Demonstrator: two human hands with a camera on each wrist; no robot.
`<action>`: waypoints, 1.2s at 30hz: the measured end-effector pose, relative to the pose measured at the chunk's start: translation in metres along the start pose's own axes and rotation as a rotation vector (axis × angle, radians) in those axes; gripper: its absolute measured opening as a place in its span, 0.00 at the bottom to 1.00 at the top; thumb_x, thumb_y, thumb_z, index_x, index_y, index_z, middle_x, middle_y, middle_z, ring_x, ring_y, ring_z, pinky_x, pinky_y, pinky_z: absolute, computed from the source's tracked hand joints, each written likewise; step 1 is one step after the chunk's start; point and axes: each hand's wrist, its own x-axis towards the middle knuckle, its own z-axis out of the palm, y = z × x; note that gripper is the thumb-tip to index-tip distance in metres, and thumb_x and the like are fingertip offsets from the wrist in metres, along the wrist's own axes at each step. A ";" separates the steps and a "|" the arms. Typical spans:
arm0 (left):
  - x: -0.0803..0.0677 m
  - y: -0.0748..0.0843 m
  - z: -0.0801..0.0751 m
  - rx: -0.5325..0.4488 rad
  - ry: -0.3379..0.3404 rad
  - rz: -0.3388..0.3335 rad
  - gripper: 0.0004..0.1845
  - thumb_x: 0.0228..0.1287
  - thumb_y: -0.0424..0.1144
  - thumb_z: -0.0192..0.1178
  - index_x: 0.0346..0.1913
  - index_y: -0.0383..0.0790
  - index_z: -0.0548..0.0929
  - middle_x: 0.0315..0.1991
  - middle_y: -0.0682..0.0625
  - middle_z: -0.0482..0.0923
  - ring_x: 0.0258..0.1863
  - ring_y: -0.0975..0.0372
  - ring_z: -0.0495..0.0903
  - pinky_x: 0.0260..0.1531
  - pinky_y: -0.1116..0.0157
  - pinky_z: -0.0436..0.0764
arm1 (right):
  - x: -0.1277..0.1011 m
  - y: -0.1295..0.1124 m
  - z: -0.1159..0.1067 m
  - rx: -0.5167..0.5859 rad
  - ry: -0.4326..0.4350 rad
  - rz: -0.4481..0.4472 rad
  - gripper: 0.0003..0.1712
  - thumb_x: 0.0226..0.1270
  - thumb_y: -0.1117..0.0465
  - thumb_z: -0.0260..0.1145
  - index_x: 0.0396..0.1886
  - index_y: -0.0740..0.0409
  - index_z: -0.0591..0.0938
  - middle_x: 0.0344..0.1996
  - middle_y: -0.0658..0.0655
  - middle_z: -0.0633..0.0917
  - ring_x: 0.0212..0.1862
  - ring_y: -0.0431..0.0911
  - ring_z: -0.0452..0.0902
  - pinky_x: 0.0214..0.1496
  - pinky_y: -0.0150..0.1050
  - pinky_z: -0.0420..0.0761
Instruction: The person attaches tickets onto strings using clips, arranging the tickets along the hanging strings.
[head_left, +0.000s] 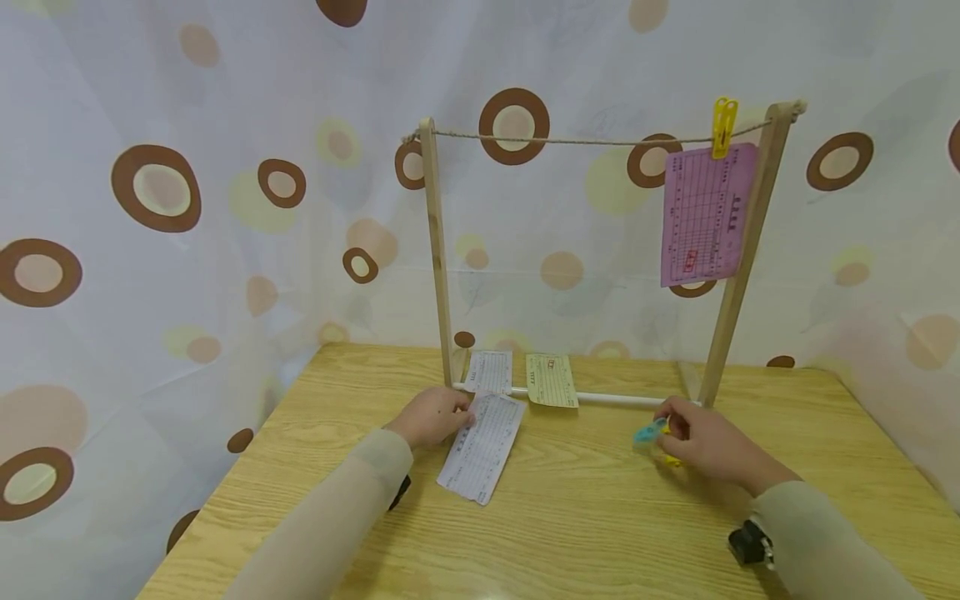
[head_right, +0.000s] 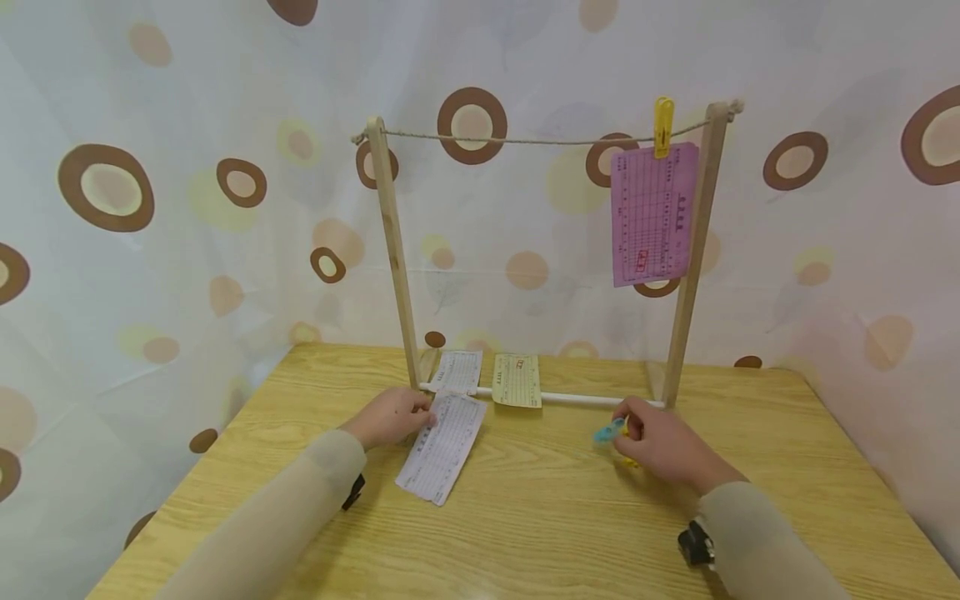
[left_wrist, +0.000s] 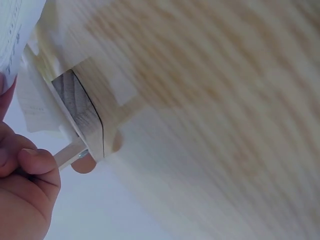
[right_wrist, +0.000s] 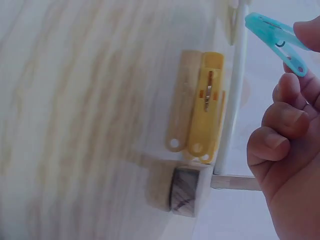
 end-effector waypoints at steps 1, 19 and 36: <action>0.000 0.001 0.000 -0.005 0.010 0.008 0.08 0.74 0.44 0.62 0.39 0.44 0.85 0.30 0.56 0.79 0.26 0.63 0.73 0.25 0.66 0.73 | 0.000 -0.002 -0.001 0.009 0.003 -0.001 0.14 0.72 0.57 0.67 0.50 0.57 0.76 0.27 0.51 0.72 0.24 0.40 0.64 0.27 0.36 0.67; -0.001 0.021 -0.005 -0.019 0.070 0.140 0.13 0.77 0.45 0.57 0.32 0.45 0.80 0.21 0.56 0.72 0.21 0.65 0.68 0.24 0.67 0.69 | -0.003 -0.024 -0.028 -0.025 0.084 0.003 0.19 0.74 0.46 0.65 0.52 0.54 0.80 0.24 0.51 0.70 0.22 0.40 0.60 0.26 0.38 0.65; -0.006 0.048 -0.012 -0.110 0.206 0.216 0.16 0.79 0.44 0.55 0.28 0.46 0.73 0.18 0.56 0.66 0.16 0.67 0.61 0.19 0.68 0.64 | 0.000 -0.059 -0.062 -0.124 0.202 -0.086 0.20 0.75 0.47 0.64 0.58 0.52 0.80 0.22 0.50 0.69 0.20 0.40 0.57 0.22 0.38 0.63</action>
